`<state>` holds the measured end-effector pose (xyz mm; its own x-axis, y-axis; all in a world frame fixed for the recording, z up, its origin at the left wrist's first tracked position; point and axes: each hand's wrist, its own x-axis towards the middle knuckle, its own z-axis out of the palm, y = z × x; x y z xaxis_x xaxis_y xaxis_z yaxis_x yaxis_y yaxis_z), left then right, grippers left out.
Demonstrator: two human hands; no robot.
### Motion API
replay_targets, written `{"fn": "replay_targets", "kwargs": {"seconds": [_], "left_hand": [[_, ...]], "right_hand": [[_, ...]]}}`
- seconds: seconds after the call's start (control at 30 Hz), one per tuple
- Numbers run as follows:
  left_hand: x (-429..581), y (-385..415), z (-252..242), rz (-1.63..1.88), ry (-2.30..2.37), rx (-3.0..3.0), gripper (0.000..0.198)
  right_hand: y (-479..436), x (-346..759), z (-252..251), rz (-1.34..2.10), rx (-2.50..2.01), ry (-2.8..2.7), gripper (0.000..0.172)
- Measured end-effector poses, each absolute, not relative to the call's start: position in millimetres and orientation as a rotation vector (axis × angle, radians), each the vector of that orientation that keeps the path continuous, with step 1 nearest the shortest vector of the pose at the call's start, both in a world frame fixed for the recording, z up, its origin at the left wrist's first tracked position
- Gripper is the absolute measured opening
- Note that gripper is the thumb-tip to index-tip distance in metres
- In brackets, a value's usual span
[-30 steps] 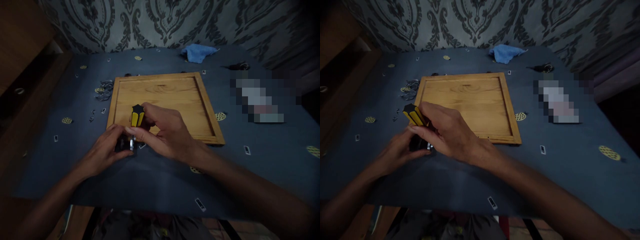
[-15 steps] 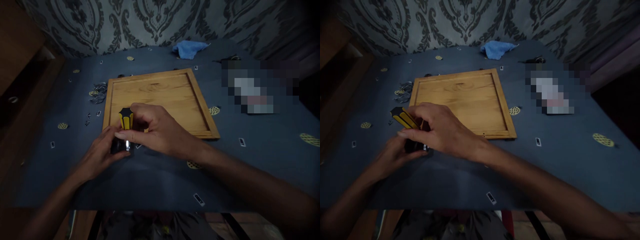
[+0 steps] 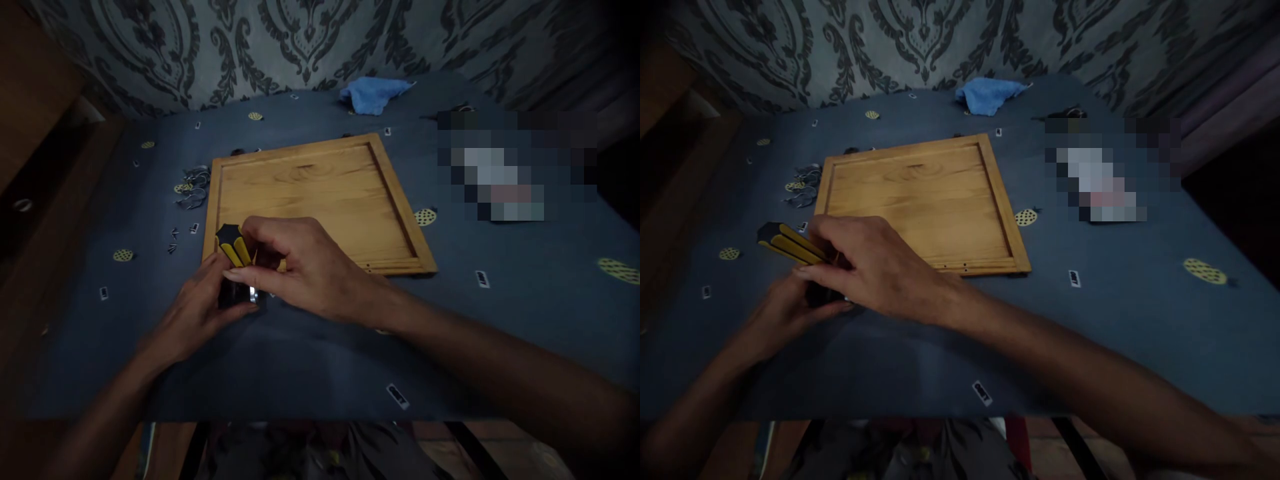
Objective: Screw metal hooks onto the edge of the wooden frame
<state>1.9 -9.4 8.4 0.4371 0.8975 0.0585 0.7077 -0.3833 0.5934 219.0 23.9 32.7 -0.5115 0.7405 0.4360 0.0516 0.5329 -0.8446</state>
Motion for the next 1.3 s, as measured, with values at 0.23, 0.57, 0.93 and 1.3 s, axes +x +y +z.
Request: {"fn": "replay_targets", "kwargs": {"seconds": [0.23,0.57,0.93,1.3], "left_hand": [[0,-10,7,0.529,1.322,2.225,0.031],[1,-10,9,0.558,1.302,2.207,0.03],[-3,-11,-4,0.522,1.379,2.226,0.046],[-2,-10,5,0.533,1.295,2.221,0.04]], "right_hand": [[23,217,29,0.906,-0.654,-1.922,0.025],[33,232,47,1.012,-0.572,-2.135,0.025],[35,213,46,0.886,-0.655,-2.163,0.034],[38,225,63,0.978,-0.61,-2.201,0.035]]}}
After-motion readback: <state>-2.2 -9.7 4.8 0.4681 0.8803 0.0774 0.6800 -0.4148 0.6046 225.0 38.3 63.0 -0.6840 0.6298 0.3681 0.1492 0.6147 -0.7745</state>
